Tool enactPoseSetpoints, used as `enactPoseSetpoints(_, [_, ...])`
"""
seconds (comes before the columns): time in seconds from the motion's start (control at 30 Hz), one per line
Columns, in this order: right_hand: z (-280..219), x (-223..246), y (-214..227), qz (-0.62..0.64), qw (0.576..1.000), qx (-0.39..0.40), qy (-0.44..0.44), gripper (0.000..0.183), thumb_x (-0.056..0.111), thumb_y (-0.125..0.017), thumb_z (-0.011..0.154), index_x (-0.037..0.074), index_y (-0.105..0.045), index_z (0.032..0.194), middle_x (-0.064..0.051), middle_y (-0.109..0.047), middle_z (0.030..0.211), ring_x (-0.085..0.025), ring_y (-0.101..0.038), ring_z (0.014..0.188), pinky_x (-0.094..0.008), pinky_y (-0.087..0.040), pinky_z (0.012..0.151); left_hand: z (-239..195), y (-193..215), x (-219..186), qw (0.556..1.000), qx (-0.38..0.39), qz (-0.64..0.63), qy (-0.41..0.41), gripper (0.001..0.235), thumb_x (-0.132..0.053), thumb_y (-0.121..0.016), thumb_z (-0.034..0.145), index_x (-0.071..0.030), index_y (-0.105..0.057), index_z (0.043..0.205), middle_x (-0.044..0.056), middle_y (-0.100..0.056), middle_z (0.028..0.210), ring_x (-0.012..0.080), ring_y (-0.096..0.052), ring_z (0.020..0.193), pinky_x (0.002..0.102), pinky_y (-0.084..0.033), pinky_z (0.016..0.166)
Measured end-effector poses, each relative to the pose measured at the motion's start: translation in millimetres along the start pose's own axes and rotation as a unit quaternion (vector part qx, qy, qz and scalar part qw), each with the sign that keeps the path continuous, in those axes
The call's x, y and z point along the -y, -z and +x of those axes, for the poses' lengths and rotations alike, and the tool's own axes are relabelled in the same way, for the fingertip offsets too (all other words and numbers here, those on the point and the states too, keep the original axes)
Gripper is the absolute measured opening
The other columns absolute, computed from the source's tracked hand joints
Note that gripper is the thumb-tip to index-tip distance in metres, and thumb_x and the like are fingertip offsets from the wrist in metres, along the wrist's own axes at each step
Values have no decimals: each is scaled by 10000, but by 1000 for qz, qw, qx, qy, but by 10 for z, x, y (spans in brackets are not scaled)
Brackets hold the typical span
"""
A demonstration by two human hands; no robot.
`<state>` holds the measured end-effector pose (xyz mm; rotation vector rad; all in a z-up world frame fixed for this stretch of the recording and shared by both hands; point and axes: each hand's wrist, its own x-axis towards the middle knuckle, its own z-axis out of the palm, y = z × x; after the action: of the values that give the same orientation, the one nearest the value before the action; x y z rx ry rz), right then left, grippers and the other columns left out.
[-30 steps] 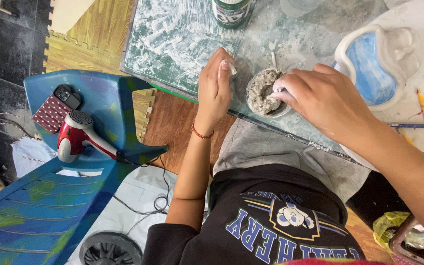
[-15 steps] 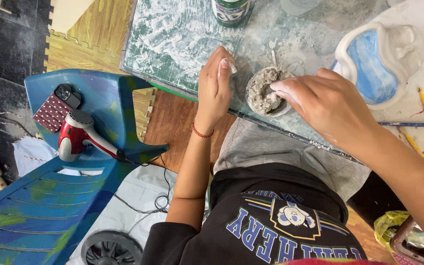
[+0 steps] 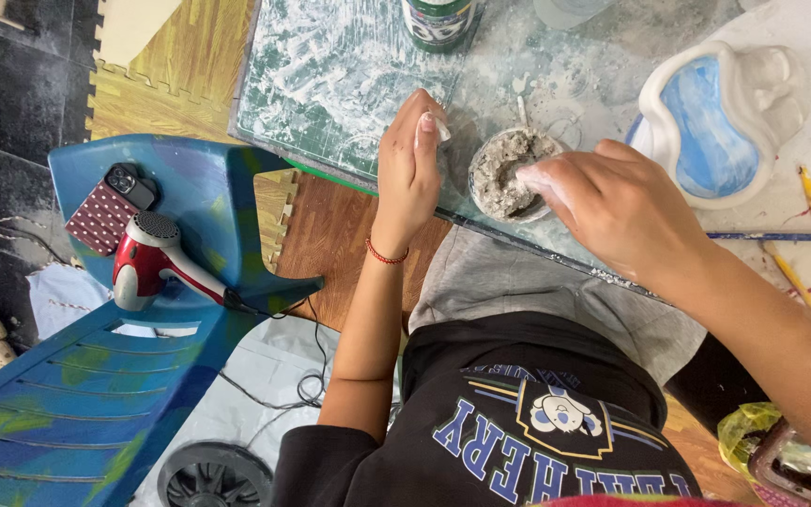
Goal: The person mixes a gray paste-like substance in a small container using their fingers. They repeatedly scoop and knead the material, occasionally wiping residue from their fingers onto the table surface.
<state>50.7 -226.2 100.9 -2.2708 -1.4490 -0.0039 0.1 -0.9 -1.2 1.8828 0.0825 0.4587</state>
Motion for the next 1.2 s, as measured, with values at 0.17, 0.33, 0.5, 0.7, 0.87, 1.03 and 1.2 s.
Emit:
enactPoseSetpoints(0.17, [-16, -20, -20, 10, 1000, -8, -9, 185, 54, -750, 944, 21, -639, 1088, -99, -715, 888, -235, -654, 731, -355, -456, 681, 1, 1, 14, 1000, -1, -1, -8, 404, -268, -318, 1155, 32, -518, 974, 155, -447, 899, 296, -461, 798, 363, -422, 783])
enactPoseSetpoints(0.33, [7, -53, -39, 6, 1000, -10, -14, 174, 81, -766, 945, 13, -611, 983, -115, -696, 877, -257, -641, 723, -364, -449, 682, 6, -2, 11, 1000, -1, 1, -10, 402, -264, -317, 1153, 30, -525, 974, 159, -456, 900, 301, -470, 799, 364, -427, 784])
enactPoseSetpoints(0.5, [31, -48, -28, 15, 999, -16, -24, 191, 86, -763, 949, 23, -584, 939, -109, -676, 848, -289, -629, 723, -383, -450, 701, 3, -2, 2, 1000, 0, 4, -22, 402, -265, -316, 1160, 30, -521, 978, 165, -463, 916, 311, -481, 817, 369, -434, 797])
enactPoseSetpoints(0.7, [76, -12, 23, 31, 999, -27, -27, 177, 106, -768, 937, 19, -655, 1041, -104, -687, 951, -271, -665, 823, -375, -478, 750, 7, 2, -10, 1000, 3, 2, -5, 399, -259, -321, 1153, 30, -521, 964, 161, -464, 898, 309, -480, 795, 368, -431, 779])
enactPoseSetpoints(0.87, [69, 19, 71, 49, 998, -17, -38, 235, 94, -765, 917, 37, -708, 1138, -88, -674, 1030, -272, -651, 877, -386, -494, 793, 10, 1, -21, 1000, 2, 11, -11, 409, -270, -315, 1161, 33, -517, 975, 158, -468, 907, 305, -480, 811, 364, -436, 793])
enactPoseSetpoints(1.03, [42, 15, 47, 54, 998, -10, -39, 303, 66, -745, 926, 22, -701, 1223, -95, -675, 1088, -270, -655, 909, -387, -504, 821, 0, -2, -12, 1000, 3, 0, 2, 418, -281, -310, 1157, 30, -522, 976, 150, -460, 894, 285, -471, 794, 357, -425, 779])
enactPoseSetpoints(1.2, [-4, -21, 35, 43, 999, 5, -17, 414, -23, -663, 851, 10, -685, 1263, -120, -680, 1151, -302, -669, 974, -404, -523, 881, -1, -7, -6, 1000, 0, -2, 2, 415, -279, -306, 1158, 27, -522, 980, 146, -453, 893, 276, -460, 790, 353, -419, 775])
